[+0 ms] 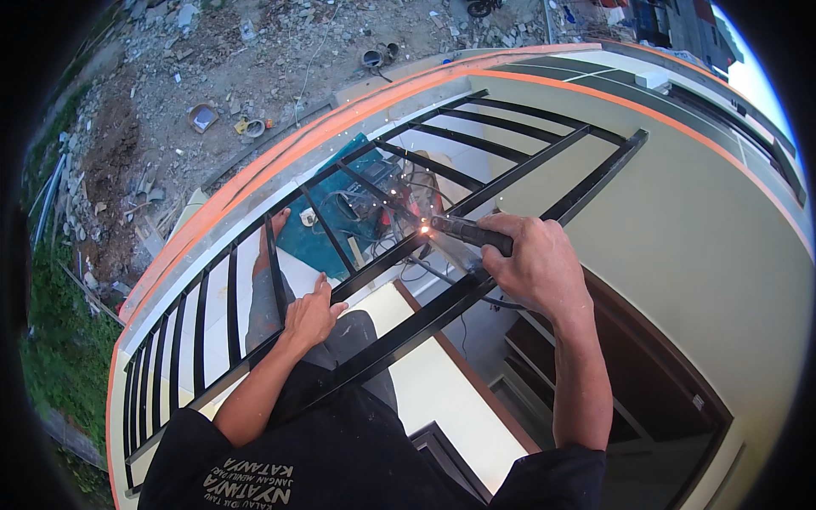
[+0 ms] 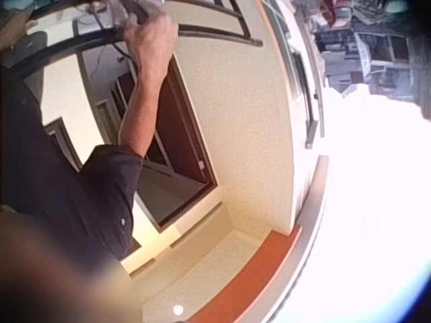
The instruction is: The person welds metal bars onto a metal gate frame using a welding machine, welding clamp, and electrode holder with a welding rod.
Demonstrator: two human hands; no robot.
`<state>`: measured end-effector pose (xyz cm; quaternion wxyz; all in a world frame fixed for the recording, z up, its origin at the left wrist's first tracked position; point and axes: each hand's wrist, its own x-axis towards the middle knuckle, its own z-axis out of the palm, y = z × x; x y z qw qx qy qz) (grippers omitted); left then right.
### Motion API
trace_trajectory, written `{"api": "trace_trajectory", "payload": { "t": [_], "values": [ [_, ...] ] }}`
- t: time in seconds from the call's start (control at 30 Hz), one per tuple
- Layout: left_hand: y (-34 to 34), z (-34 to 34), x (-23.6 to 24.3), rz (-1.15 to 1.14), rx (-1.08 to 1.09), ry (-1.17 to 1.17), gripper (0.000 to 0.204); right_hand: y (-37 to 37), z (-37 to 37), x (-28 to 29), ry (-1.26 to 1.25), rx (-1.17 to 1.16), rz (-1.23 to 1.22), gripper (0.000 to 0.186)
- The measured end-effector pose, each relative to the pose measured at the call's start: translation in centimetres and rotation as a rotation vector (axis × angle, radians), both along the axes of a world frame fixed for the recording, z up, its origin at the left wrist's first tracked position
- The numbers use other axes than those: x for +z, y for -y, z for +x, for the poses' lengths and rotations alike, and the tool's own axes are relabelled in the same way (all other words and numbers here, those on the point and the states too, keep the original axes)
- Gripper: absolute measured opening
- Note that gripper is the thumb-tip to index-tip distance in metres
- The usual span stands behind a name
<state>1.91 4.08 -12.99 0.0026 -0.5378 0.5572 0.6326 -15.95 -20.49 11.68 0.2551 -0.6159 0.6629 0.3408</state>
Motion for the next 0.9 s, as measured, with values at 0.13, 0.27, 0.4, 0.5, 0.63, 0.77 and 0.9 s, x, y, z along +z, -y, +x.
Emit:
{"api": "trace_trajectory", "payload": {
  "t": [0.13, 0.27, 0.4, 0.5, 0.63, 0.77, 0.9],
  "values": [
    [0.8, 0.1, 0.3, 0.150, -0.107, 0.003, 0.061, -0.1, -0.2, 0.1, 0.009, -0.014, -0.014, 0.038],
    [0.9, 0.1, 0.4, 0.187, -0.112, 0.014, 0.060, -0.2, -0.1, 0.0, 0.013, 0.002, -0.017, 0.038],
    [0.0, 0.0, -0.2, 0.136, -0.099, 0.023, 0.060, 0.2, 1.3, 0.0, -0.050, -0.045, 0.049, 0.037],
    [-0.4, -0.1, -0.2, 0.016, 0.022, 0.001, 0.052, 0.0, 0.9, -0.2, -0.040, -0.037, 0.051, 0.037],
    [0.1, -0.1, 0.1, 0.004, 0.004, 0.000, 0.053, -0.6, -0.4, -0.7, 0.083, 0.065, -0.020, 0.038],
    [-0.1, -0.1, 0.0, -0.043, -0.003, 0.013, 0.052, -0.2, 0.5, -0.5, 0.021, 0.010, 0.024, 0.038],
    [-0.3, -0.2, -0.2, -0.041, 0.009, 0.005, 0.051, -0.3, 0.2, -0.5, 0.037, 0.014, 0.017, 0.037]
  ]
}}
